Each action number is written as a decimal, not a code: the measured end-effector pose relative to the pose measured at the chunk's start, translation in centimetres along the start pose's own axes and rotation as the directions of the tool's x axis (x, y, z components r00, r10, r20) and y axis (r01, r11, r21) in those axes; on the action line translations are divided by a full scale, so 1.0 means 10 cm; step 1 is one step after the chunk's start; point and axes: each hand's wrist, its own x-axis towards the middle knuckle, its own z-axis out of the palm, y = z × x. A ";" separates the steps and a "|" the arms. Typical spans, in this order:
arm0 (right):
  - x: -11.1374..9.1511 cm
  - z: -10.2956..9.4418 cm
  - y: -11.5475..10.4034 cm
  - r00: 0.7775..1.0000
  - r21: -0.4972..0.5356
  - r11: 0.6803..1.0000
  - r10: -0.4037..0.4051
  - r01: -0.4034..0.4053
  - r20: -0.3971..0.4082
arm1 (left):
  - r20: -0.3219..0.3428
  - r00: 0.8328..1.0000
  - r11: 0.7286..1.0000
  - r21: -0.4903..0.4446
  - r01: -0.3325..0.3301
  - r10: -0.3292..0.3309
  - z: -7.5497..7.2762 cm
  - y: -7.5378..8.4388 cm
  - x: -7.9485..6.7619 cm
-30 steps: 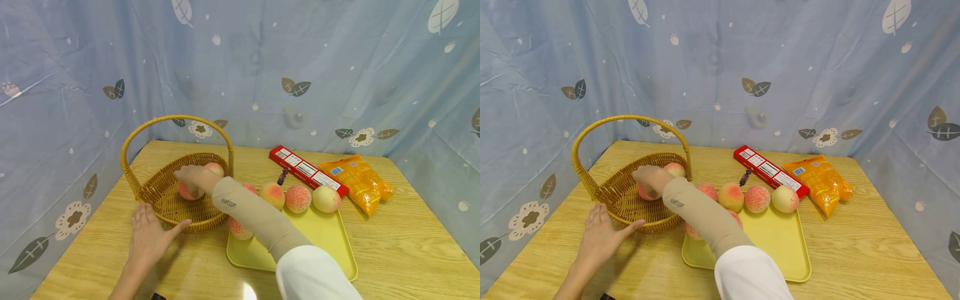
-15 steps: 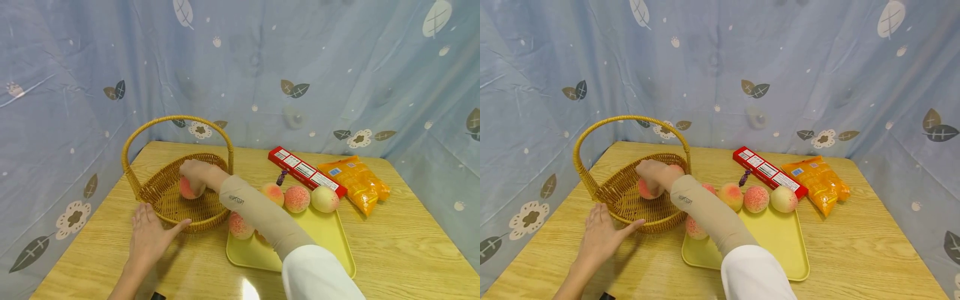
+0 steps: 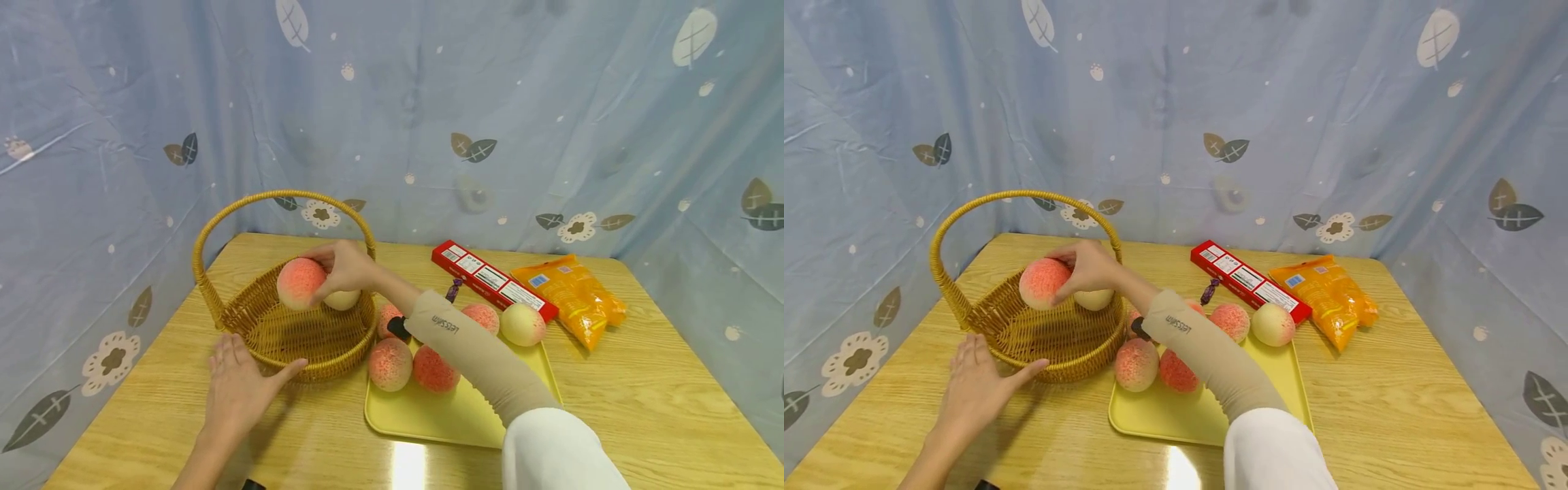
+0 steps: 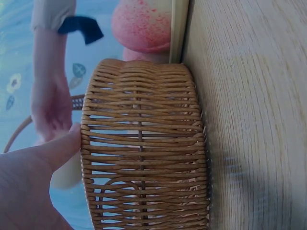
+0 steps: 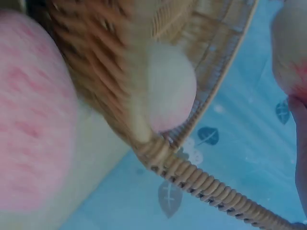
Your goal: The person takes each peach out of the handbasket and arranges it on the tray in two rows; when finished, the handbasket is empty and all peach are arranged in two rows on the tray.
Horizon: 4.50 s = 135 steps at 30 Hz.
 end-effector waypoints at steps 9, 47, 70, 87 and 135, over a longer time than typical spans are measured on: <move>-0.67 0.01 -0.03 0.979 0.438 0.899 0.075 0.016 -0.192 | -0.004 1.000 1.000 0.003 -0.009 0.009 0.01 0.01 0.01; -2.77 -0.45 0.53 0.836 0.420 0.867 0.427 -0.269 -0.345 | -0.005 1.000 1.000 -0.024 -0.015 0.015 0.02 -0.07 0.02; -2.98 -0.31 0.78 0.840 0.241 0.866 0.489 -0.438 -0.234 | 0.012 1.000 1.000 -0.021 -0.020 0.020 0.00 -0.08 0.02; -2.91 -0.28 0.79 0.868 0.267 0.879 0.453 -0.396 -0.205 | 0.007 1.000 1.000 -0.023 -0.022 0.022 0.00 -0.08 0.03; -1.06 -0.26 0.00 0.988 -0.296 0.949 0.134 -0.107 0.072 | -0.055 0.996 0.998 -0.001 -0.064 0.064 0.02 -0.04 0.02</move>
